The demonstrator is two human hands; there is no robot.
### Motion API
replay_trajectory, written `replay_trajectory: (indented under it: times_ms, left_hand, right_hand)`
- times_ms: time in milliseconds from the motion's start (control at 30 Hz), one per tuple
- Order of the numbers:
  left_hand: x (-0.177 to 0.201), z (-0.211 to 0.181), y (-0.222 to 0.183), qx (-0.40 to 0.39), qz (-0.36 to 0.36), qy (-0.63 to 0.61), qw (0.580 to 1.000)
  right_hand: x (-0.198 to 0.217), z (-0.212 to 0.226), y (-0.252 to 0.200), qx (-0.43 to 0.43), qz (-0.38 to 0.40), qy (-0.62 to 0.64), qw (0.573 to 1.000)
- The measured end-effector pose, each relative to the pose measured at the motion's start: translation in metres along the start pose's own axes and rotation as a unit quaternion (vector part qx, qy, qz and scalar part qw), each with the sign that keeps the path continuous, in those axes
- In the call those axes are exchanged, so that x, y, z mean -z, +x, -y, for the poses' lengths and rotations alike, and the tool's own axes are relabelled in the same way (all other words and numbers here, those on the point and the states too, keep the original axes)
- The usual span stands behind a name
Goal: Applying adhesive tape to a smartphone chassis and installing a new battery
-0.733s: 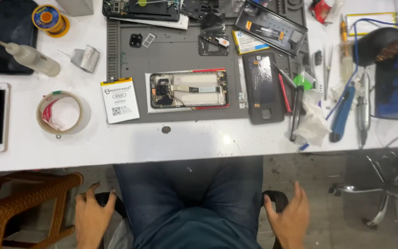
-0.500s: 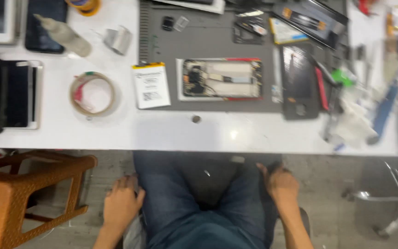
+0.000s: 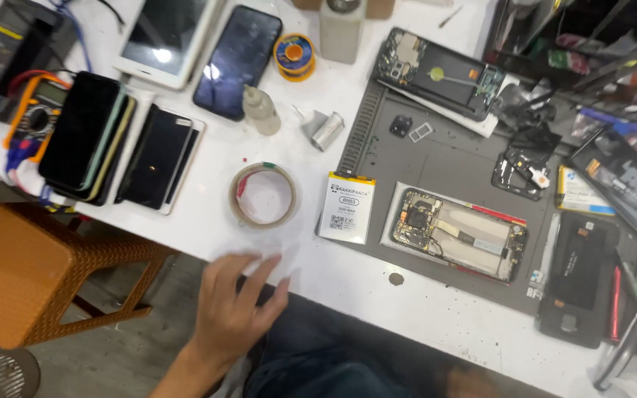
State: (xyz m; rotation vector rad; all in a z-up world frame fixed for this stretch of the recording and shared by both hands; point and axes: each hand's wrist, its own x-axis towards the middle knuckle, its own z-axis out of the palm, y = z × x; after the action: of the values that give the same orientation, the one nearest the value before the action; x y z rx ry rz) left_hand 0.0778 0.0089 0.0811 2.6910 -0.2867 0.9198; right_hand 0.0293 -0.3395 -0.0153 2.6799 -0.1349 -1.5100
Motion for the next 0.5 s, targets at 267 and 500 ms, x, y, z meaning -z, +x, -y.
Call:
replay_trajectory:
  times_ms: [267, 500]
  left_hand:
    - [-0.006, 0.031, 0.051, -0.027, 0.040, 0.089, 0.995]
    - [0.010, -0.054, 0.121, -0.193, -0.092, -0.097, 0.972]
  right_hand:
    - [0.057, -0.028, -0.034, 0.164, -0.126, 0.098, 0.974]
    - [0.130, -0.008, -0.104, 0.326, -0.348, 0.461, 0.748]
